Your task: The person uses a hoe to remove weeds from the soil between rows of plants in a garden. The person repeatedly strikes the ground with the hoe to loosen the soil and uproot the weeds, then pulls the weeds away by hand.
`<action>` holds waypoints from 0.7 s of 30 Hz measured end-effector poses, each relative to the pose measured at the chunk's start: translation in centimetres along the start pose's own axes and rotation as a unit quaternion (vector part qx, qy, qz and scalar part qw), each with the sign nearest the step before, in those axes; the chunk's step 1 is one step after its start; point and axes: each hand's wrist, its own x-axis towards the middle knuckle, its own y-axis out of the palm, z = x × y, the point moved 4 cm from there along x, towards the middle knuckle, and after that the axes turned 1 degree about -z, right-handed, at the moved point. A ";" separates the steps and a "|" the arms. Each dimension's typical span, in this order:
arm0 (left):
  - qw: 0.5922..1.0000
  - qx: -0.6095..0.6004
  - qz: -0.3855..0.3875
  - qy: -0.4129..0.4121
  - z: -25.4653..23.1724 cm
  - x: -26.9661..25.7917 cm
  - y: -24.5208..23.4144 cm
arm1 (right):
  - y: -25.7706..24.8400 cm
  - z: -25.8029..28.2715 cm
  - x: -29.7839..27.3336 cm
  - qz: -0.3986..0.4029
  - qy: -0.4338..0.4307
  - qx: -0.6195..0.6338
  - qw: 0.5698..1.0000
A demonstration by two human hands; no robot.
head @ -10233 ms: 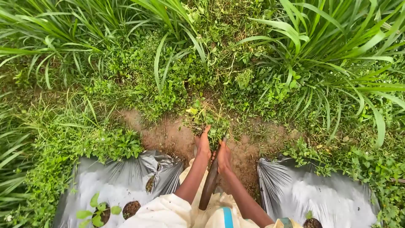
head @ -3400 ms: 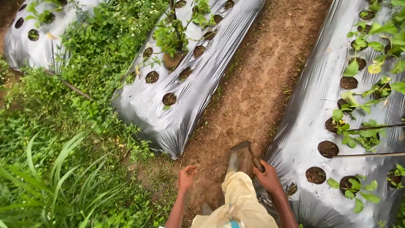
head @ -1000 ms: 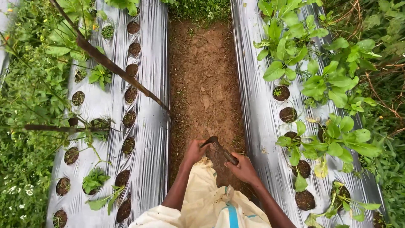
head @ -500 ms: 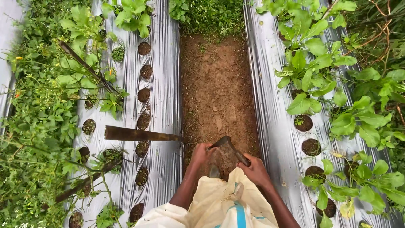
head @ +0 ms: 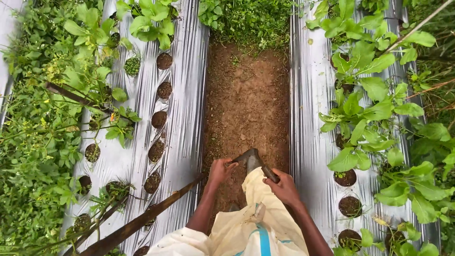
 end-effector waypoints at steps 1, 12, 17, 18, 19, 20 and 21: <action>1.000 -0.016 -0.001 -0.019 -1.7 0.5 -0.6 | -0.8 0.2 1.6 0.007 0.002 -0.006 1.000; 0.993 -0.022 -0.068 -0.093 -7.0 9.6 -5.5 | -6.6 7.7 17.1 0.118 -0.029 -0.087 0.989; 0.963 -0.134 -0.187 -0.141 -1.3 12.6 -8.4 | -8.5 7.6 24.0 0.078 -0.035 -0.108 0.990; 0.962 -0.136 -0.189 -0.145 0.7 12.7 -8.2 | -8.6 9.2 24.6 0.082 -0.035 -0.110 0.990; 0.951 -0.160 -0.200 -0.173 2.8 12.7 -8.1 | -8.7 10.9 25.3 0.077 -0.042 -0.107 0.990; 0.939 -0.183 -0.211 -0.199 4.9 13.1 -7.9 | -8.8 12.6 26.1 0.071 -0.050 -0.104 0.991; 0.938 -0.185 -0.212 -0.200 7.3 13.0 -7.7 | -9.4 12.0 27.7 0.072 -0.051 -0.107 0.990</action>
